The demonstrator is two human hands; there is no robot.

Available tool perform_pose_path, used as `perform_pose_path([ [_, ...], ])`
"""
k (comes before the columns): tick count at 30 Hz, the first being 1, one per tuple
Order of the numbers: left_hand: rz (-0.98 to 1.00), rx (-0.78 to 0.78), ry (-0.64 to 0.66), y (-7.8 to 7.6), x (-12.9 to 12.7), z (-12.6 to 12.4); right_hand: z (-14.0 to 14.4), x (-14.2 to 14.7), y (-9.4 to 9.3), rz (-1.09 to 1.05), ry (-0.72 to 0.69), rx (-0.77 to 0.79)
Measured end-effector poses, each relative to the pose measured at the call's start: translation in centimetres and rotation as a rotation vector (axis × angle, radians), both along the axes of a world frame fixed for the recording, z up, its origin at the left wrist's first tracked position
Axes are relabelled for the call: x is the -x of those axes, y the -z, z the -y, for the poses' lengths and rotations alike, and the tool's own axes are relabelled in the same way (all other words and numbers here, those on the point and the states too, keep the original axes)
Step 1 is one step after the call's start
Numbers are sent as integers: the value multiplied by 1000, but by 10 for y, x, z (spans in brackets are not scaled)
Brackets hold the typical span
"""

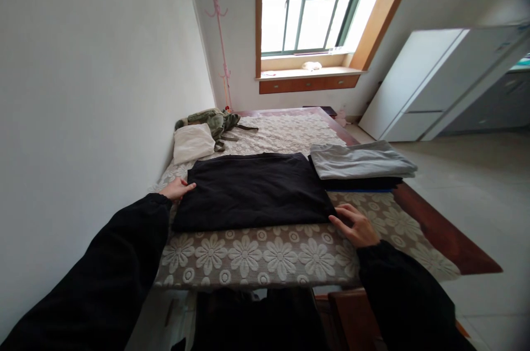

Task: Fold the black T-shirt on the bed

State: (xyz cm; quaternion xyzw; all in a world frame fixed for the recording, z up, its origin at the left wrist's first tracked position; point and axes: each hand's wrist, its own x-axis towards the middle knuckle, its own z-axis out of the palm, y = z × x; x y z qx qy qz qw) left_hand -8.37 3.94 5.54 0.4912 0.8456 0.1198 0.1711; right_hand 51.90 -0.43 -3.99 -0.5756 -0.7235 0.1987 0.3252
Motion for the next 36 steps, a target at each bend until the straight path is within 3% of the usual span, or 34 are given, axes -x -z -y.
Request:
perform_pose_path([
  [4, 204, 152, -20, -4, -8, 53, -4, -7, 7, -5, -43, 33],
  [8, 335, 98, 22, 2, -9, 104, -5, -7, 11, 103, -15, 58],
  [12, 294, 2, 38, 9, -13, 134, -5, -1, 9, 143, 56, 55],
  [16, 118, -86, -5, 5, -23, 143, 6, 7, -6, 92, 105, 106],
  [21, 73, -141, -94, -1, -25, 158, 39, 7, -25, -3, 129, 247],
  [26, 151, -166, -264, 1, -30, 203, 90, 2, -28, -226, 282, 345],
  [31, 457, -173, -486, 12, -49, 258, 133, 1, -18, -506, 532, 497],
  [36, 606, -287, -614, 23, -62, 289, 151, -14, 4, -749, 635, 545],
])
